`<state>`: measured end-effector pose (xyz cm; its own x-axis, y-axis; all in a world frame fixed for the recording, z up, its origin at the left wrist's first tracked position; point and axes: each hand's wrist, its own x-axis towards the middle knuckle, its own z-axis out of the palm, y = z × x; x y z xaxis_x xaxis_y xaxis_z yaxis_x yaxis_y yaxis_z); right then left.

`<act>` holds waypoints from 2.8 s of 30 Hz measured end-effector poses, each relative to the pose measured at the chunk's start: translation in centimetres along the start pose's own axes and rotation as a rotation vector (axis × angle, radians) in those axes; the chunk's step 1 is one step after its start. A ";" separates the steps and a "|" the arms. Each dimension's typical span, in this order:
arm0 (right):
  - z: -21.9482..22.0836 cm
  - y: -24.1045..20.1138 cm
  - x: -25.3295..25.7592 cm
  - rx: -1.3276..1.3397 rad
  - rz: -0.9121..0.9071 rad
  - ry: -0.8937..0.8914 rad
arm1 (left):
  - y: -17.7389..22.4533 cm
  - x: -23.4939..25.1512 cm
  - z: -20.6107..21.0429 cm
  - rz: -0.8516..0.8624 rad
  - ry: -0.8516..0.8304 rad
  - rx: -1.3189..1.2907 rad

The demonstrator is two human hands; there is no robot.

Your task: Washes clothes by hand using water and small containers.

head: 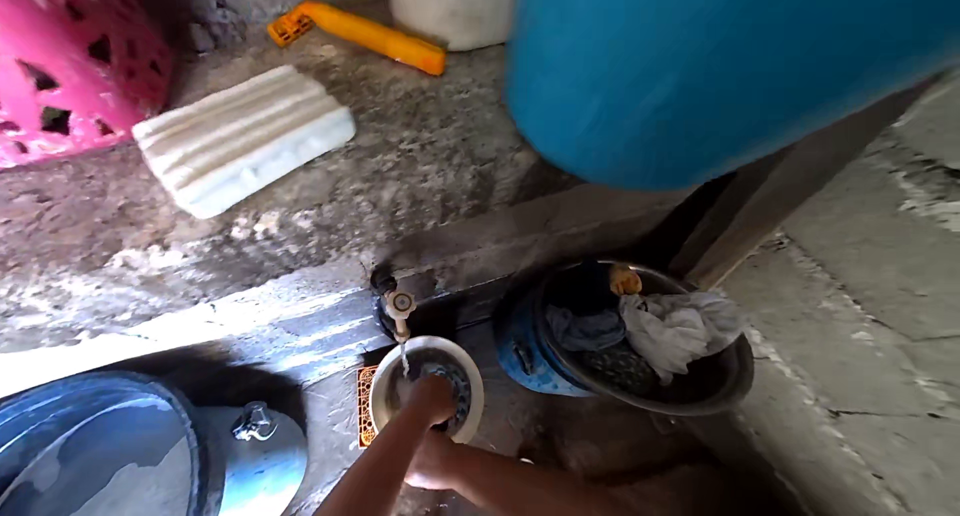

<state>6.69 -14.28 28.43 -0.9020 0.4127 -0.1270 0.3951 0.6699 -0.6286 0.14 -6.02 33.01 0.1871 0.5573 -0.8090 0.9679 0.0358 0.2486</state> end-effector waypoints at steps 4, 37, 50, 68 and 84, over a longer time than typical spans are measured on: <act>-1.9 6.2 -7.4 -0.064 -0.192 0.596 | 1.5 1.9 -0.9 0.073 0.198 -0.736; -5.2 14.1 -20.7 -0.181 0.689 0.735 | -2.2 15.4 15.3 -0.170 0.162 -0.614; -10.5 -2.1 -5.1 0.431 0.499 0.641 | -4.1 -3.2 10.3 0.437 0.797 -1.133; -4.2 2.6 0.2 1.913 0.644 0.796 | -3.7 -9.6 6.1 0.435 0.617 -1.417; -4.3 3.6 -0.3 2.015 0.767 0.424 | -5.9 -3.6 5.4 0.524 0.826 -1.615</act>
<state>9.10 -9.33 29.51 -0.5132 0.4693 -0.7186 -0.3550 -0.8784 -0.3201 -5.37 -12.68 31.58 -0.2205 0.9560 -0.1933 -0.3092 0.1194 0.9435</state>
